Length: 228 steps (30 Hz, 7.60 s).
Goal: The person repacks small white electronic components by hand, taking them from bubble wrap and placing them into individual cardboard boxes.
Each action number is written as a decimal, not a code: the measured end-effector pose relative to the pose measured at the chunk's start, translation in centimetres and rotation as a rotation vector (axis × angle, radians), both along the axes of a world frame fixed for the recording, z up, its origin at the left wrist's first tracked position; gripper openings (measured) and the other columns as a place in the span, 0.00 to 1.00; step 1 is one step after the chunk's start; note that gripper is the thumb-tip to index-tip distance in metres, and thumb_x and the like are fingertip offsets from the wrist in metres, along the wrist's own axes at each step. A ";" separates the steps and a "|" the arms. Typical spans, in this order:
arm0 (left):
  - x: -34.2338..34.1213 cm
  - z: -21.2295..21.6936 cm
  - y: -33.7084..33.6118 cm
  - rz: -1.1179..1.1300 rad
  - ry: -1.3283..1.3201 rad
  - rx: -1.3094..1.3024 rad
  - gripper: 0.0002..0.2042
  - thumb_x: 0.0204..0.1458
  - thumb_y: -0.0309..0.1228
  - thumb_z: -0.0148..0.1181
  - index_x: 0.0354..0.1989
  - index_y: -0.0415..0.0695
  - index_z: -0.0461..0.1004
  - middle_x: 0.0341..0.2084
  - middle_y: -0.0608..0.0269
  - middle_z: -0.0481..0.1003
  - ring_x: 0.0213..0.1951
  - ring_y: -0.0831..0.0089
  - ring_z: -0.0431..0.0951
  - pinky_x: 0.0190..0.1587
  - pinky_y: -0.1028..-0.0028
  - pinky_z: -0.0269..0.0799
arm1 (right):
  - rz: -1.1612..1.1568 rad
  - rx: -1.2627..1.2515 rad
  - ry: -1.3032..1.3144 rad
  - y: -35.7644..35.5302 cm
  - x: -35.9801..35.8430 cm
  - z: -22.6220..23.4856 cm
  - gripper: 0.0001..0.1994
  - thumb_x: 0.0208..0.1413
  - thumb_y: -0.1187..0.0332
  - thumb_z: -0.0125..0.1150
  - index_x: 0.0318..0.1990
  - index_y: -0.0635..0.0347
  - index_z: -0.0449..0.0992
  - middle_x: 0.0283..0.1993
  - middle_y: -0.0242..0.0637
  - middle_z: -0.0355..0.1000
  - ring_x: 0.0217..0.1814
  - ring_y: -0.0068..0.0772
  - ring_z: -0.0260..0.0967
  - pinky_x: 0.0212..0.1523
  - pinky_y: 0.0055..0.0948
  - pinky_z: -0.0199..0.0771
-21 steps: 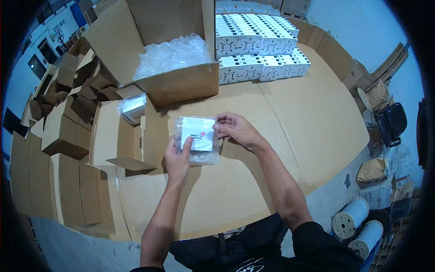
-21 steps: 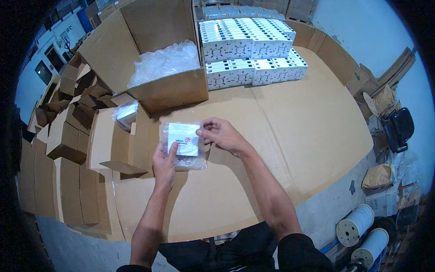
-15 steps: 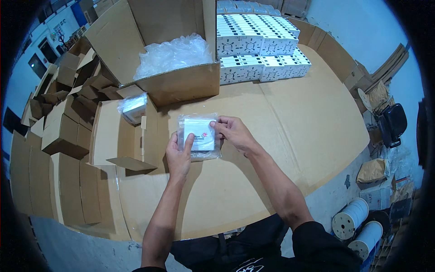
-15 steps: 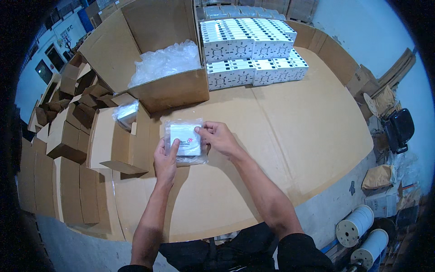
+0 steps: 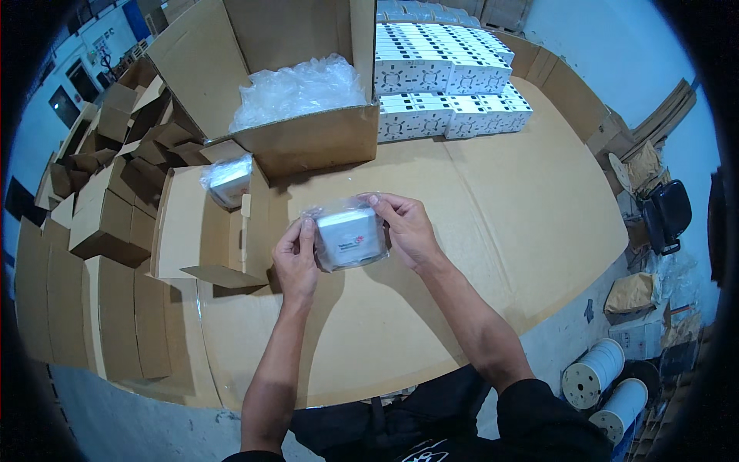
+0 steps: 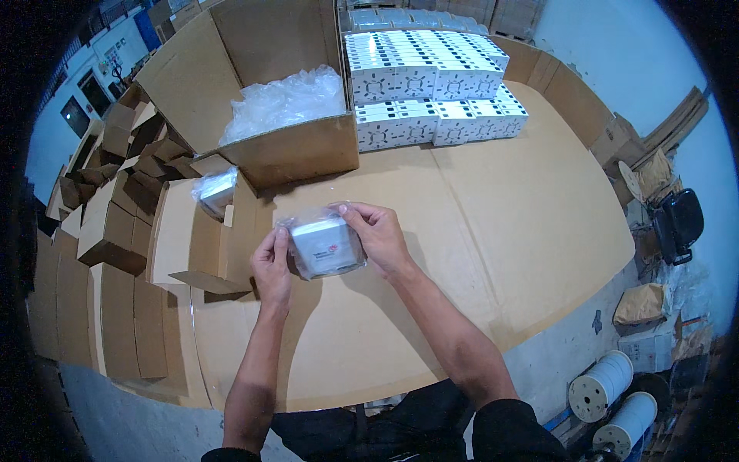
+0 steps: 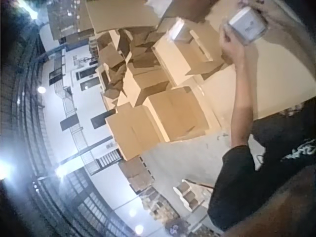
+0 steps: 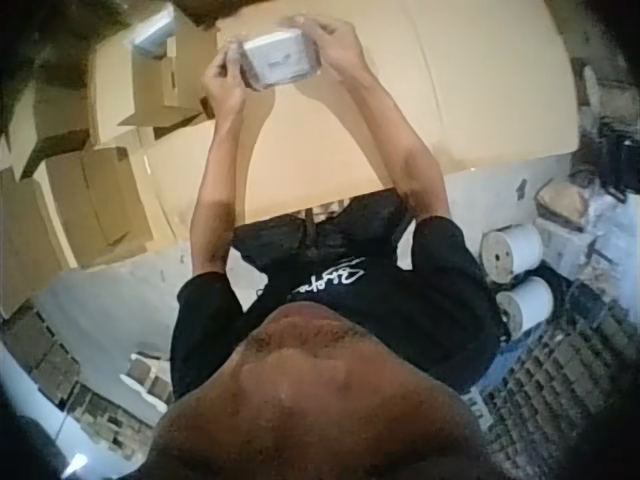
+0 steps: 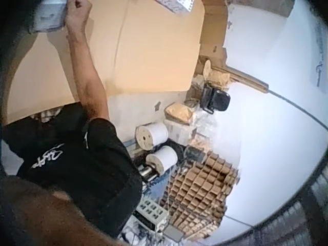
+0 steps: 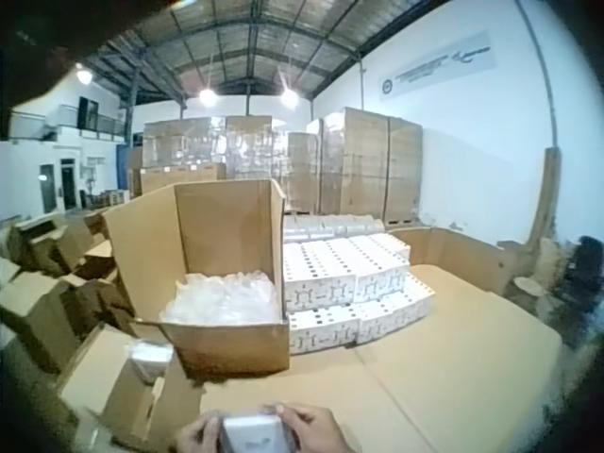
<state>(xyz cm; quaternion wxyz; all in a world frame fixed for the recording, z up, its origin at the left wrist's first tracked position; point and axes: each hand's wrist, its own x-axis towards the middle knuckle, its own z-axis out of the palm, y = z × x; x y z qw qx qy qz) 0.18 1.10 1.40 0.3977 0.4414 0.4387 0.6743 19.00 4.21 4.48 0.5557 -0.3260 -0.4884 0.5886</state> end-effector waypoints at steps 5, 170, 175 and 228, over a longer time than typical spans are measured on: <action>-0.3 1.4 -1.0 0.090 0.188 0.114 0.14 0.68 0.34 0.56 0.49 0.36 0.82 0.38 0.67 0.77 0.41 0.80 0.73 0.43 0.77 0.71 | 0.063 0.082 -0.093 -0.4 0.7 0.7 0.17 0.69 0.63 0.57 0.55 0.68 0.79 0.52 0.40 0.80 0.54 0.26 0.73 0.56 0.31 0.75; 6.8 -2.4 -19.0 -0.290 1.278 -0.027 0.30 0.57 0.42 0.59 0.65 0.41 0.67 0.66 0.54 0.64 0.68 0.47 0.59 0.69 0.47 0.53 | 0.144 0.757 -1.323 7.7 2.3 3.9 0.12 0.60 0.72 0.61 0.49 0.65 0.72 0.49 0.53 0.71 0.56 0.57 0.69 0.56 0.52 0.70; 6.8 -2.2 -18.9 -0.289 1.270 -0.033 0.29 0.55 0.41 0.61 0.65 0.41 0.67 0.67 0.55 0.64 0.69 0.47 0.59 0.70 0.46 0.53 | -0.026 0.767 -1.375 7.9 0.8 1.8 0.10 0.58 0.73 0.62 0.45 0.65 0.72 0.47 0.53 0.69 0.53 0.60 0.69 0.54 0.52 0.71; -11.0 -3.6 -13.4 0.320 1.380 -0.613 0.36 0.65 0.49 0.49 0.76 0.42 0.50 0.76 0.52 0.48 0.77 0.50 0.42 0.76 0.51 0.36 | -0.189 0.627 -1.185 16.0 2.1 -4.7 0.20 0.57 0.69 0.62 0.57 0.60 0.73 0.56 0.51 0.68 0.61 0.54 0.66 0.63 0.44 0.69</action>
